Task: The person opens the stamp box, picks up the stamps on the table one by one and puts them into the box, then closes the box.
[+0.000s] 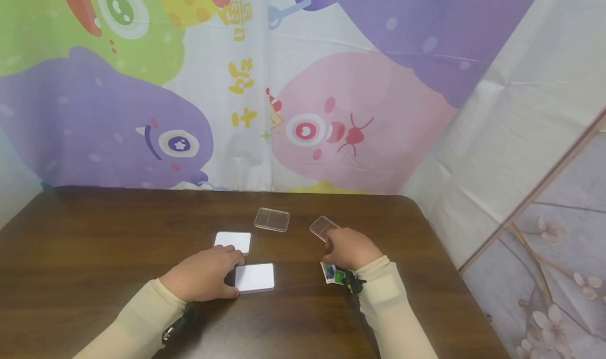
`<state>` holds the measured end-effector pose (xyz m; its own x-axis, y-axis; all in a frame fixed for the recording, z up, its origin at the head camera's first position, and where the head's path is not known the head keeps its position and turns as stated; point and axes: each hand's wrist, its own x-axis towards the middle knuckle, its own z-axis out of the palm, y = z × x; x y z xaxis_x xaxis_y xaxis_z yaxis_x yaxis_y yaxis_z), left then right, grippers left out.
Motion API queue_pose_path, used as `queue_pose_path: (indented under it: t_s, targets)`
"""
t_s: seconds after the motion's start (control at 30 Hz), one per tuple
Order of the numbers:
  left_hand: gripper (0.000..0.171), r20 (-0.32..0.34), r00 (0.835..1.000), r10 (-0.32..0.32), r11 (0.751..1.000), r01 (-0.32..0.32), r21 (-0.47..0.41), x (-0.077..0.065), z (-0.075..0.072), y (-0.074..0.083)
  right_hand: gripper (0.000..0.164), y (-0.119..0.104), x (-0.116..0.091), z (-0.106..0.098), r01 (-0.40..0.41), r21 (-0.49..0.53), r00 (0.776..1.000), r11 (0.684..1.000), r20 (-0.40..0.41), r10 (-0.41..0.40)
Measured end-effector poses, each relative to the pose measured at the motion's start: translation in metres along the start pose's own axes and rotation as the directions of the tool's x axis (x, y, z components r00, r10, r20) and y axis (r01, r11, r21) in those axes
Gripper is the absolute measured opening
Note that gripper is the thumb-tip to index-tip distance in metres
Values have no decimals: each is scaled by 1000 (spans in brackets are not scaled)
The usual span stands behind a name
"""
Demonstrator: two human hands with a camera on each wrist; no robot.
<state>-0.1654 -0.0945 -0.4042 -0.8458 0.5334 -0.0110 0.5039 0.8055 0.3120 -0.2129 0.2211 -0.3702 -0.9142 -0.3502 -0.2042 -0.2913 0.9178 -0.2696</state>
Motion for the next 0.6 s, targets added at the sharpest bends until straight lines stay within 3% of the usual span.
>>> queue_pose_path:
  t_s: [0.3,0.6]
  targets:
    - [54,5,1000,-2,1000,2,-1,0,0,1,28,0,-11,0,-146,-24,977,989,155,148]
    - [54,3,1000,-3,1000,3,4,0,0,1,26,5,-5,9,-141,-64,970,988,192,151]
